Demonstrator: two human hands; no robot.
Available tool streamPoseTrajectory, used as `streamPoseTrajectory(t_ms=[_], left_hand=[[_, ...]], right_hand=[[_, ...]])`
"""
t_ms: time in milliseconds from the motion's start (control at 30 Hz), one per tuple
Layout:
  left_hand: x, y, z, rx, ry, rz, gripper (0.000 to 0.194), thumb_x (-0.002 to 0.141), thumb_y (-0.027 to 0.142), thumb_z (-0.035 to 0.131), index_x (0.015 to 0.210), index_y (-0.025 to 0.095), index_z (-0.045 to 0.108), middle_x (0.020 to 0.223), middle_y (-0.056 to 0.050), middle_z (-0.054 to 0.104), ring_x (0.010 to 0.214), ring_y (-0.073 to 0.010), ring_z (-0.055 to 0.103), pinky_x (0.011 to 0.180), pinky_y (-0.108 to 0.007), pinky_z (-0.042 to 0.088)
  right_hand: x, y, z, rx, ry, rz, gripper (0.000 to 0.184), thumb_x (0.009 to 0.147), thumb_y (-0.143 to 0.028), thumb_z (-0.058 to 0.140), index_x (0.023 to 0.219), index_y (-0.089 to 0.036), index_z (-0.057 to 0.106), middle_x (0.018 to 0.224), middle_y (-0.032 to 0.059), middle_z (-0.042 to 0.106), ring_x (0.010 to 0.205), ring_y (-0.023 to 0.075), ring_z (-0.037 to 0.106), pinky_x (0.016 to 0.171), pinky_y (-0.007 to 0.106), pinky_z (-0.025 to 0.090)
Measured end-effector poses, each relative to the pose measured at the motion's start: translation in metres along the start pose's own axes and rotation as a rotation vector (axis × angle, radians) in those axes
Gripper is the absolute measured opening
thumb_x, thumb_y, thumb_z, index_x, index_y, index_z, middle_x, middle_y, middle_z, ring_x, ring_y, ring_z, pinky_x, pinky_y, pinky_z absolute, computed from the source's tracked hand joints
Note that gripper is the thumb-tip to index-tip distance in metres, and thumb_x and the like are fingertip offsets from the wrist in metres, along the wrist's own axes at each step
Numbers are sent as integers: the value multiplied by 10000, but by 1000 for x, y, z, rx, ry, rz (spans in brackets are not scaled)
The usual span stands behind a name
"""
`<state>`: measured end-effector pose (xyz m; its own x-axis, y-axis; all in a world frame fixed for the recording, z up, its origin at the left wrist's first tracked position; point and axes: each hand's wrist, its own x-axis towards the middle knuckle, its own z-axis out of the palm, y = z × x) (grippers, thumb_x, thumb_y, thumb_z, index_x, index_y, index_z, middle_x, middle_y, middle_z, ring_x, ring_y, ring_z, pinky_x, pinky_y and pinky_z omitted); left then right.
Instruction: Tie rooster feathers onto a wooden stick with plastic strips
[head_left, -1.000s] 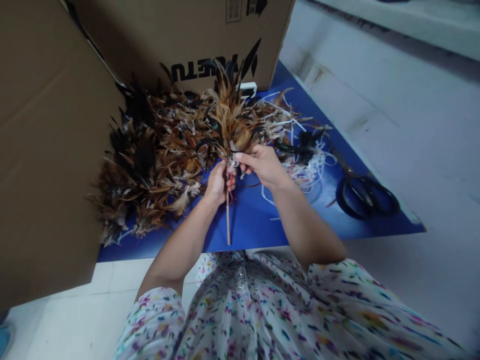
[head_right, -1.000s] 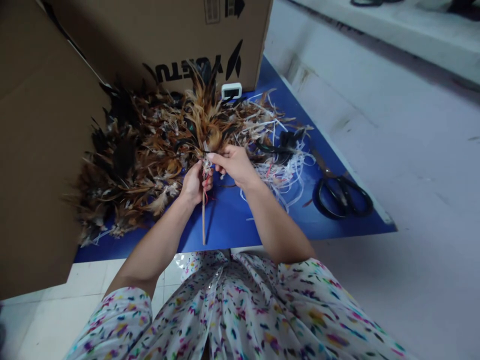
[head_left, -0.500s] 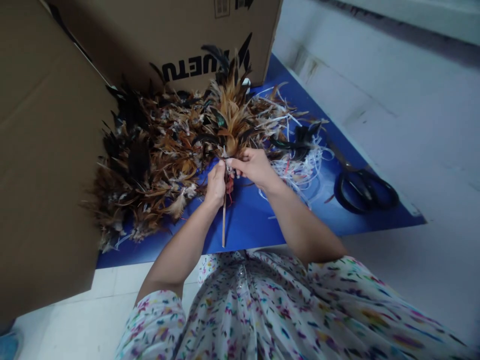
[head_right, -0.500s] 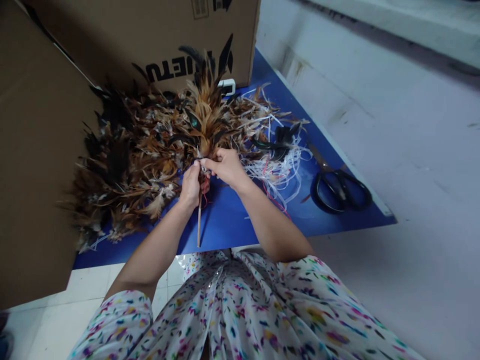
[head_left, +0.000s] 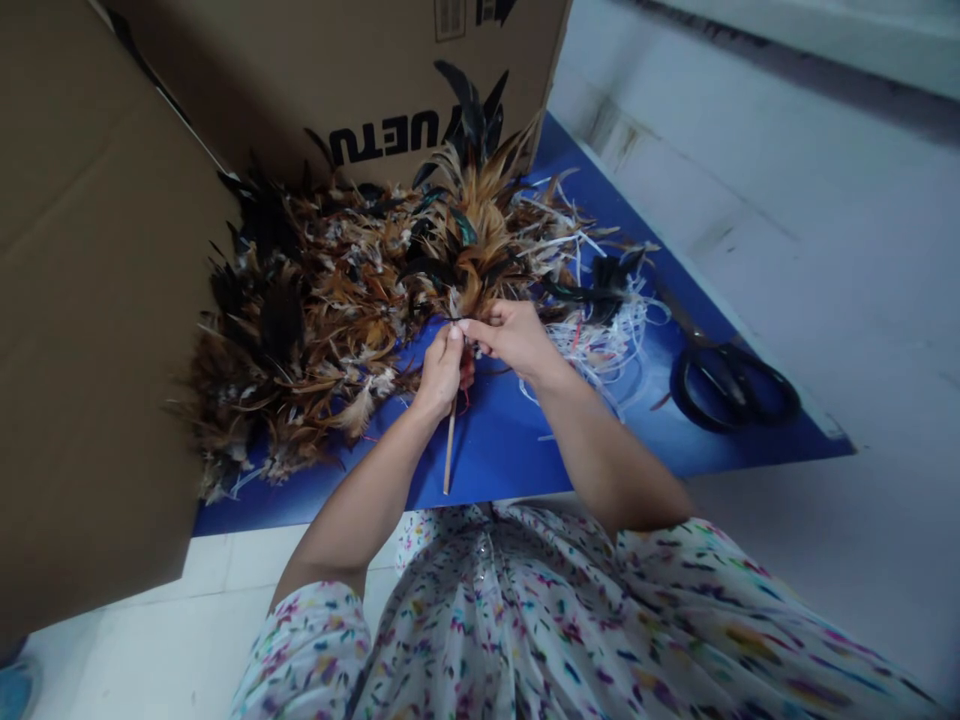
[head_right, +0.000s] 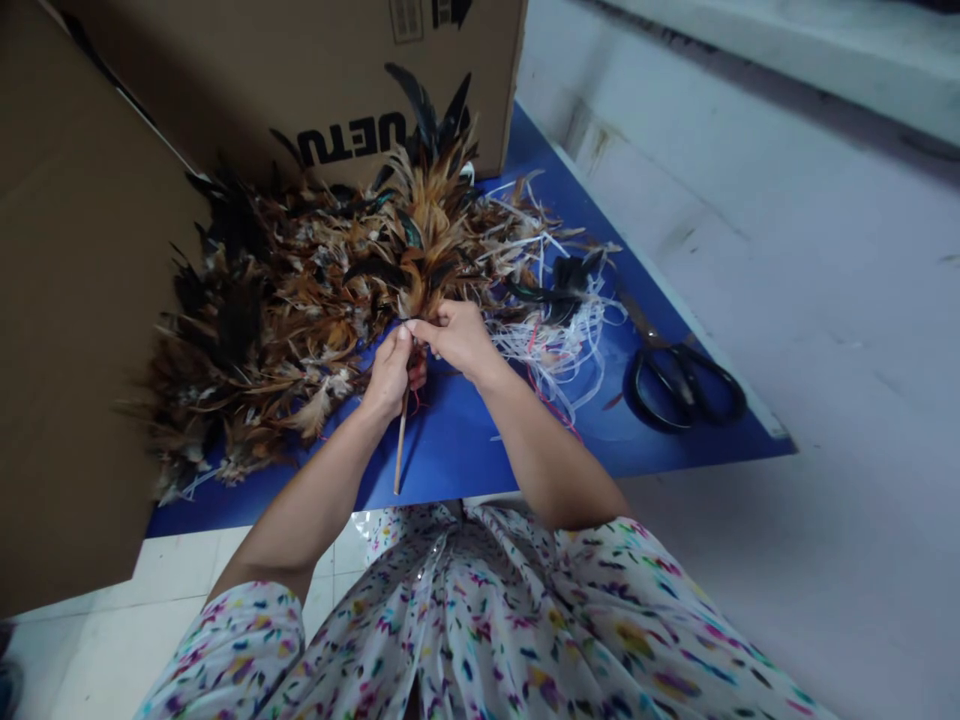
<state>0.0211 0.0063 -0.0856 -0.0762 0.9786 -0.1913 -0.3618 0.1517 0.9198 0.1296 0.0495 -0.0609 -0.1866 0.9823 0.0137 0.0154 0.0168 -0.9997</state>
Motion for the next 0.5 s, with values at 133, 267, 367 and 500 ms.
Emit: streamPoseTrajectory(t_ms=[133,267,367,500], left_hand=[[0,1,1,4,-31,-14,337,893,505,641,847,201,502,606,75,486,384,-23,336,378,-175,204],[1,-1,0,40,-43,13,304,938,465,583,838,200,475,626,69,501,381,-22,321,377,-169,202],[2,-4,1,74,-35,21,275,966,430,545,835,199,473,610,71,486,378,-24,320,389,-167,212],[3,-7,1,55,-6,28,218,993,326,502,818,197,486,586,69,450,381,-37,334,399,-173,215]], right_hand=[[-1,0,-3,-35,-22,7,419,649,-487,833,571,-161,581,422,-40,516,381,49,425,384,197,321],[-2,-1,-3,-53,-26,8,384,690,-458,809,593,-157,589,457,-19,555,387,54,446,384,197,336],[-2,0,-2,-33,-20,-13,358,672,-415,825,612,-168,573,525,-8,601,408,59,473,388,201,363],[3,10,-3,-83,-12,-36,303,710,-371,796,644,-181,569,558,-10,611,417,69,474,417,218,398]])
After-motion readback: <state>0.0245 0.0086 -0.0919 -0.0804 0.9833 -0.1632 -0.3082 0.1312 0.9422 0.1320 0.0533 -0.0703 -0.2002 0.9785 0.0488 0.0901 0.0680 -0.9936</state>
